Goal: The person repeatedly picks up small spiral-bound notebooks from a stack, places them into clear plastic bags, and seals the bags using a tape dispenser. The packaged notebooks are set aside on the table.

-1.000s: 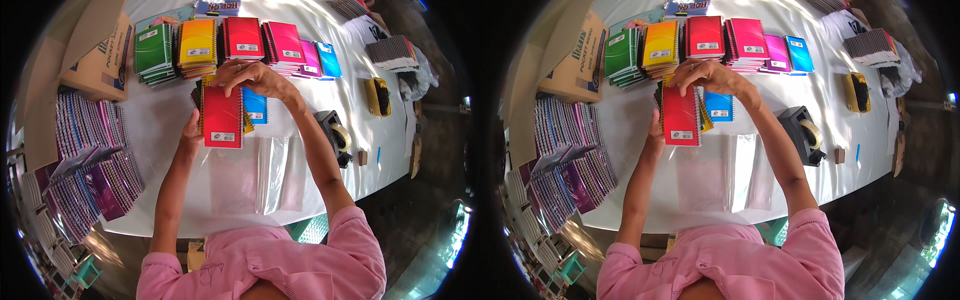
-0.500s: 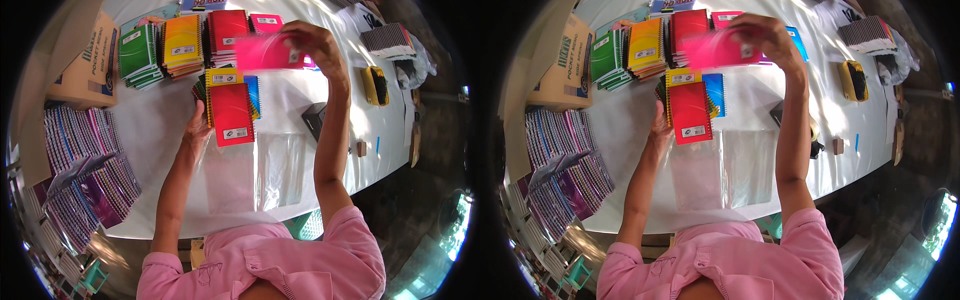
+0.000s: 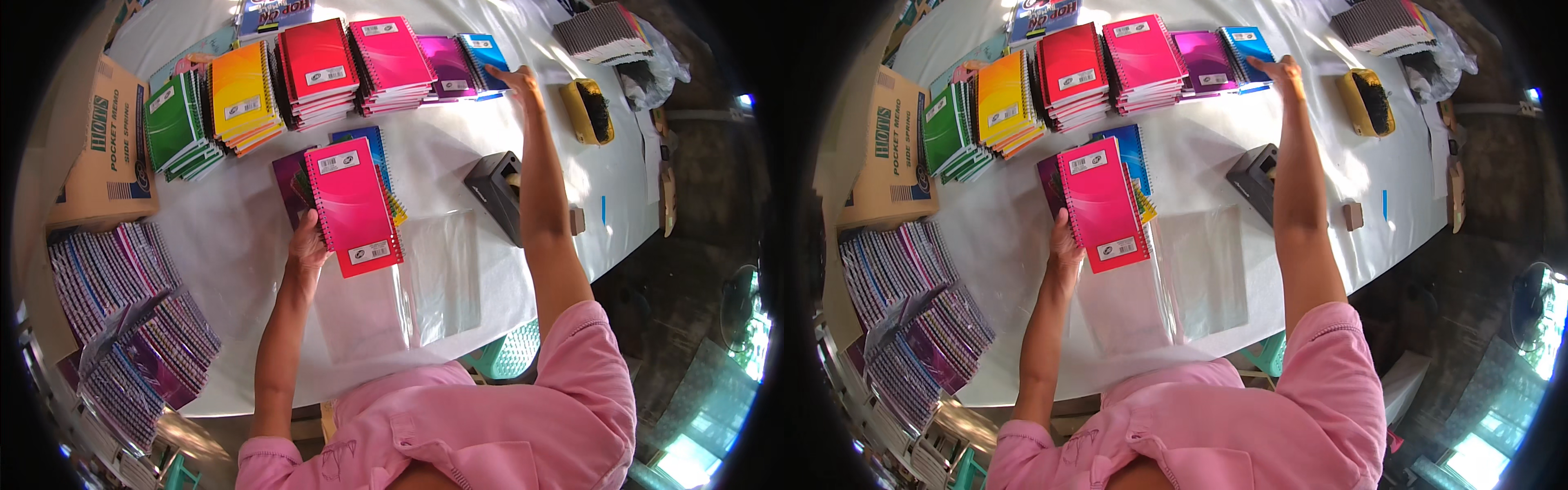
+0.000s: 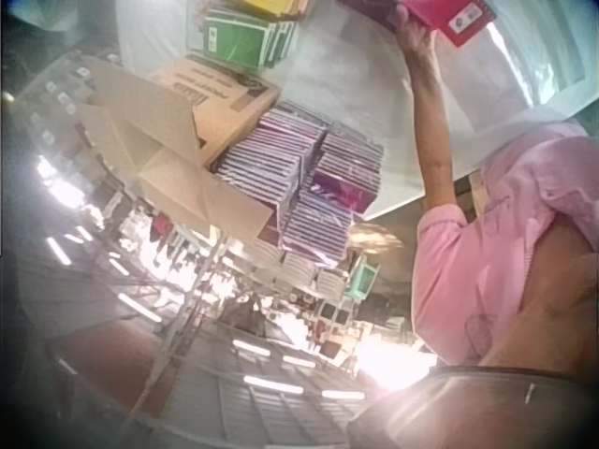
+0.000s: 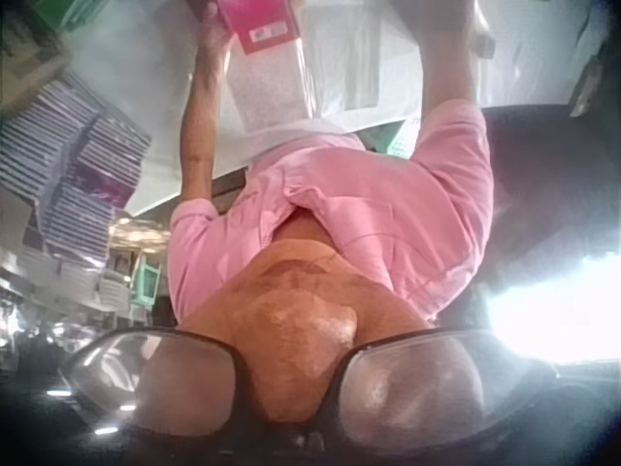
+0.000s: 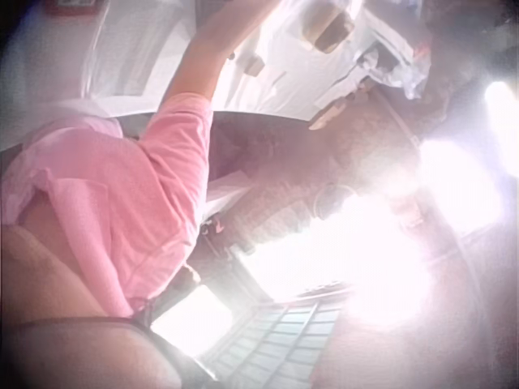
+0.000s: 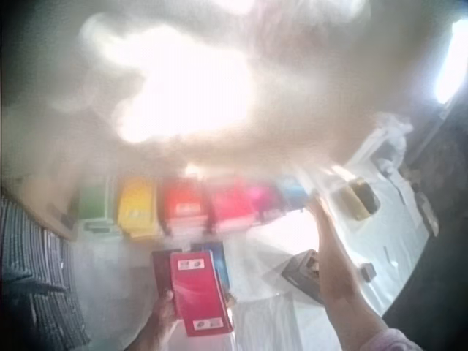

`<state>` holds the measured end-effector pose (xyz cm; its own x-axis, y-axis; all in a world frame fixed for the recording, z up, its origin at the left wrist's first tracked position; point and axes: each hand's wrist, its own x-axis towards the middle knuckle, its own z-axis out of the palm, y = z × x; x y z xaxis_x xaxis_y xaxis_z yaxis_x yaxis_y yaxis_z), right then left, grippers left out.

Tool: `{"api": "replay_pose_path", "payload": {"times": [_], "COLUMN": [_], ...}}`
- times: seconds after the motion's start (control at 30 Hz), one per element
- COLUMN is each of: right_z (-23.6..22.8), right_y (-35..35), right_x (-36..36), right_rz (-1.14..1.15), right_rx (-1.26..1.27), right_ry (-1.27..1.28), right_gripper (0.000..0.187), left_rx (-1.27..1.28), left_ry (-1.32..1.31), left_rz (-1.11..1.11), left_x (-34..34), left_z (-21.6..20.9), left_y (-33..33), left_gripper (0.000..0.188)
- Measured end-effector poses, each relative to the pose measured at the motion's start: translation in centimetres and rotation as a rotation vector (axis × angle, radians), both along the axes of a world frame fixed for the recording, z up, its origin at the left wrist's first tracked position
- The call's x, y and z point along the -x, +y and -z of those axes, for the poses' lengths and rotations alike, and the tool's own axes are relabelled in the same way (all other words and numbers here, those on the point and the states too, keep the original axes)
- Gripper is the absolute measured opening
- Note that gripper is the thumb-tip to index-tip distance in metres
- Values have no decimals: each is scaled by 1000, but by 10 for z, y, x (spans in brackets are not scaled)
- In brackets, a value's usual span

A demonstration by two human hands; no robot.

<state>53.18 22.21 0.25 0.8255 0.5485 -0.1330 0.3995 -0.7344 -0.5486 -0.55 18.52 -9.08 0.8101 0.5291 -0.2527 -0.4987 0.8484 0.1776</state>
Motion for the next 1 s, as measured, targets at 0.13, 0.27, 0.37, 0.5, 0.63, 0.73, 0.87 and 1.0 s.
{"api": "replay_pose_path", "payload": {"times": [0.13, 0.27, 0.37, 0.5, 0.63, 0.73, 0.87, 1.0], "right_z": [-26, -78, -139, -188, -112, -79, -45, -47], "right_y": [12, -28, -60, -58, -88, -169, -230, -259], "right_x": [44, 46, 85, 274, 321, 308, 352, 363], "right_rz": [9, -292, -985, -1407, -967, -639, -296, -228], "right_rx": [175, -233, -420, -71, -453, -279, -490, -619], "right_ry": [-293, -604, -108, 174, -320, 550, 1231, 1184], "right_gripper": [57, 34, 44, 29, 78, 121, 92, 82], "left_rx": [-165, -309, -337, -297, -301, -353, -500, -1032], "left_ry": [214, 217, 190, 44, 111, 139, 148, 559], "left_rz": [-65, 75, 29, 153, 82, 116, 149, 114], "left_x": [13, 19, 7, 2, 0, 1, -6, 4], "left_z": [-25, -20, -46, -51, -50, -74, -104, -140], "left_y": [5, 17, 13, 9, -16, -37, -75, -95], "left_gripper": [64, 69, 68, 66, 68, 76, 94, 113]}}
